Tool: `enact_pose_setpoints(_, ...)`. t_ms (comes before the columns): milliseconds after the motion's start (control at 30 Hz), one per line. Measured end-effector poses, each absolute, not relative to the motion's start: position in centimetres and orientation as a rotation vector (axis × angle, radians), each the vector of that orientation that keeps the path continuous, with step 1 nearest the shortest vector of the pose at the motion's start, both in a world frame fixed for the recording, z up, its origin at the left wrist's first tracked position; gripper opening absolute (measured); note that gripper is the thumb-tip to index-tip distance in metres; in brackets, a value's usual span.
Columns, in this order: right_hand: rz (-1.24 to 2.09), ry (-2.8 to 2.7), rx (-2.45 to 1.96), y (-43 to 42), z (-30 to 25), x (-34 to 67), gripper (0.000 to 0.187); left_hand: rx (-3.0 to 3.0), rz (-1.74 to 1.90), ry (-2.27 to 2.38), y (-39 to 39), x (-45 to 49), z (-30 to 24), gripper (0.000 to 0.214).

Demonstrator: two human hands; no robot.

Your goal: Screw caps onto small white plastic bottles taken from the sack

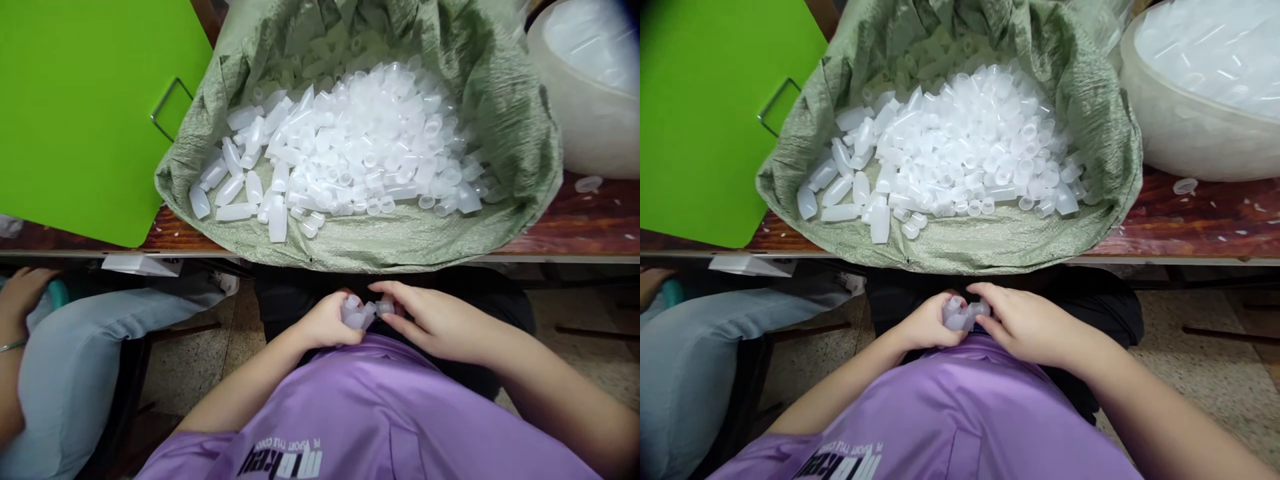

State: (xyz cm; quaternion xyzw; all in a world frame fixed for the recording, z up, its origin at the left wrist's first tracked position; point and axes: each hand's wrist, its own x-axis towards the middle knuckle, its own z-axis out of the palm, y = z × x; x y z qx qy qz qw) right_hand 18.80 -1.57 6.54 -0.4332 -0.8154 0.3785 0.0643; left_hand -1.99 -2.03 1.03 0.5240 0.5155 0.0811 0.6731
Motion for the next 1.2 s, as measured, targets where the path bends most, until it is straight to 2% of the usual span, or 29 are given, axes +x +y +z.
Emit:
enact_pose_setpoints(100,1.247,-2.329,-1.493,-2.6,4.2,19.7,0.028,1.277,0.191,1.099,-2.0,-1.4,1.5,0.038)
enact_pose_setpoints(267,1.534,-2.250,-1.167,-3.1,2.8,20.6,0.026,1.367,0.110,1.088,-2.3,-0.9,0.7,0.033)
enact_pose_setpoints(400,1.492,-2.301,-1.088,-3.4,2.0,20.7,0.028,1.290,0.063,1.102,-2.5,-0.7,0.1,0.035)
enact_pose_setpoints(500,1.426,-2.292,-1.376,-3.7,1.0,20.0,0.028,1.314,0.044,1.149,-2.5,-0.3,0.0,0.035)
enact_pose_setpoints(633,1.419,-2.222,-1.759,-3.8,-0.1,19.3,0.050,1.496,-0.023,1.208,-2.2,0.1,0.4,0.026)
enact_pose_setpoints(733,1.286,-2.240,-1.564,-3.8,-0.1,19.7,0.038,1.536,-0.028,1.254,-1.7,0.2,0.8,0.026)
enact_pose_setpoints(800,1.277,-2.230,-1.434,-3.8,0.1,20.2,0.038,1.530,-0.033,1.247,-1.5,0.3,1.0,0.028)
enact_pose_setpoints(900,1.398,-2.237,-1.546,-3.7,0.5,20.5,0.027,1.560,-0.078,1.180,-1.3,0.4,1.2,0.028)
enact_pose_setpoints(967,1.424,-2.226,-1.582,-3.6,0.6,20.4,0.029,1.577,-0.100,1.158,-1.3,0.5,1.3,0.028)
enact_pose_setpoints(1100,1.446,-2.199,-1.375,-3.4,0.7,20.5,0.031,1.537,-0.046,1.149,-0.9,0.6,1.6,0.029)
enact_pose_setpoints(1200,1.459,-2.198,-1.306,-3.5,0.9,20.8,0.027,1.447,-0.019,1.099,-0.4,0.2,2.0,0.030)
